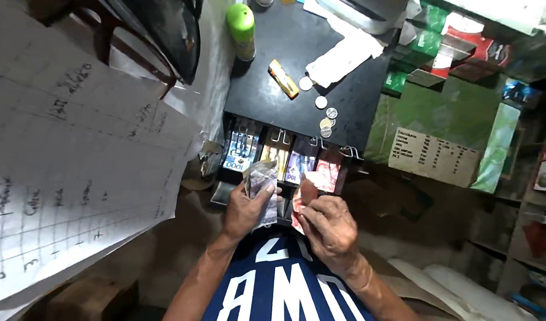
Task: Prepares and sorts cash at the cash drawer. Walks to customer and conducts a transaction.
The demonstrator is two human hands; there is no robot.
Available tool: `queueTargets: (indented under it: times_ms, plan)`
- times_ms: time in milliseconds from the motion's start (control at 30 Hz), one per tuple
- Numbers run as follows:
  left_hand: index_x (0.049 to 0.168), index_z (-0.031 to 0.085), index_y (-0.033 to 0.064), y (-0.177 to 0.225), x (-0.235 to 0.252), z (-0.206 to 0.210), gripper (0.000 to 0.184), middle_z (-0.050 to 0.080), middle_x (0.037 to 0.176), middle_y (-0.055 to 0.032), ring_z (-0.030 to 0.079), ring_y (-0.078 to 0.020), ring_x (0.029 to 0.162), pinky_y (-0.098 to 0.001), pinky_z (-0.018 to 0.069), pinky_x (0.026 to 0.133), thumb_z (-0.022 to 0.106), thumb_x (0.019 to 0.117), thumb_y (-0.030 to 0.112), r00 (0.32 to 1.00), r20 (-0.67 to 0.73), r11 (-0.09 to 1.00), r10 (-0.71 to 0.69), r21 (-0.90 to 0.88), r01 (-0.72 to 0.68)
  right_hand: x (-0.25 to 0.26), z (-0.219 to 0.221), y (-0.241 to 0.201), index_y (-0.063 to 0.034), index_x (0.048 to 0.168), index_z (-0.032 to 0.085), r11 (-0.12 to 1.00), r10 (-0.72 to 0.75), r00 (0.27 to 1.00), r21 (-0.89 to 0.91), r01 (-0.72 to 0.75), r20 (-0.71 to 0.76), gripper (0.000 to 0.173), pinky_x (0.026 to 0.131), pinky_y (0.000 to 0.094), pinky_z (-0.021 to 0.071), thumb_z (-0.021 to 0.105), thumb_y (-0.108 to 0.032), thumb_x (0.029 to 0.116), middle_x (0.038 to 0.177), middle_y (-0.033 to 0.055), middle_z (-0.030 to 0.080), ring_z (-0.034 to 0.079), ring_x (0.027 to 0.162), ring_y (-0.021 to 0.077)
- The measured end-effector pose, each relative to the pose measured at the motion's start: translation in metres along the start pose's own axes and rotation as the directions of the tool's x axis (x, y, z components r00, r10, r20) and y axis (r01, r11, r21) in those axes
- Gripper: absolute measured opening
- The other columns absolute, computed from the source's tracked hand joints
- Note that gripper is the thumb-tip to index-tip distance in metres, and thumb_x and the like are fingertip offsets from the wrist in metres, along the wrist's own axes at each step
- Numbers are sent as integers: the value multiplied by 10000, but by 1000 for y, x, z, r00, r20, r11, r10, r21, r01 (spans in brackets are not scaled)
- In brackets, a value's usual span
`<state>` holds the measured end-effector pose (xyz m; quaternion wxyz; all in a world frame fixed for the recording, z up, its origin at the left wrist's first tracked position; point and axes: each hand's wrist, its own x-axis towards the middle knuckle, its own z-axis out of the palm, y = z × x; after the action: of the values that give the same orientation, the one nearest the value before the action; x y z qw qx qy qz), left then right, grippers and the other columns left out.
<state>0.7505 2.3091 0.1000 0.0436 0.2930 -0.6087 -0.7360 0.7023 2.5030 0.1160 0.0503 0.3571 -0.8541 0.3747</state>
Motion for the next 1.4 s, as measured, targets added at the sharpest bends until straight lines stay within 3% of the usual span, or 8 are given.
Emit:
queueTargets:
  times_ms: [233, 400, 467, 667, 833, 967, 1133, 1400]
  plan:
    - [1107, 670, -1, -3, 5, 1, 183, 747, 881, 10, 718, -31, 807, -227, 613, 771, 681, 934, 58, 1000, -13, 988, 20, 152, -17, 6, 20, -7, -101, 992, 792, 999, -32, 999, 20, 31, 36, 136, 921, 400, 539, 687, -176, 950, 1007, 113, 741, 676, 1024, 272]
    - [1066, 665, 28, -5, -2, 0, 222, 735, 895, 19, 709, -68, 843, -287, 609, 807, 504, 1060, 182, 990, 109, 994, 92, -76, -84, 13, 35, -8, -116, 959, 785, 999, -36, 997, 28, 35, 64, 94, 1016, 455, 534, 704, -160, 939, 1199, 137, 729, 654, 1190, 315]
    - [1088, 657, 49, -7, -7, 1, 233, 746, 920, 44, 718, -63, 857, -283, 619, 806, 593, 1027, 264, 982, 148, 989, 119, -100, -104, 15, 37, -9, -112, 930, 773, 997, -58, 995, 58, 54, 76, 86, 1025, 468, 522, 692, -143, 929, 1214, 142, 727, 642, 1210, 330]
    - [1035, 644, 124, -3, -19, 11, 307, 759, 908, 113, 717, -9, 863, -233, 612, 824, 531, 865, -107, 993, -37, 967, 110, -227, -115, 23, 32, -11, -141, 898, 766, 974, -186, 970, 156, 162, 157, 90, 1120, 492, 443, 709, -204, 927, 1282, 154, 696, 569, 1310, 370]
    - [1015, 699, 179, -2, -23, 3, 370, 760, 935, 142, 709, 14, 876, -210, 606, 815, 507, 888, -110, 973, -144, 960, 179, -192, -205, 62, -1, -4, -105, 1092, 770, 938, -288, 919, 271, 215, 269, 273, 1102, 488, 471, 646, -330, 999, 1293, 166, 689, 605, 1281, 331]
    - [1232, 630, 6, -18, -21, -29, 249, 741, 1167, -180, 740, -327, 1040, -449, 618, 930, 491, 1026, 32, 965, 27, 904, 262, -357, -236, 141, -37, 43, -30, 1106, 754, 988, -44, 957, -129, 84, 288, 249, 869, 453, 589, 620, -219, 1014, 1066, 151, 737, 713, 1006, 288]
    - [1195, 679, 80, -24, -32, -42, 231, 770, 1092, -102, 765, -250, 915, -381, 647, 828, 580, 986, 80, 947, -112, 914, 301, -250, -320, 217, -12, 99, 3, 1143, 683, 806, 509, 751, -541, -243, 422, 395, 873, 631, 508, 629, -363, 1006, 1143, 249, 675, 658, 1080, 444]
    - [1124, 719, 124, -15, -36, -39, 253, 777, 906, -17, 745, -145, 726, -287, 644, 657, 619, 1025, 334, 948, -224, 944, 226, -189, -270, 244, -11, 129, -15, 978, 675, 905, 407, 757, -338, -259, 510, 267, 801, 589, 509, 753, -261, 906, 925, 177, 683, 666, 904, 353]
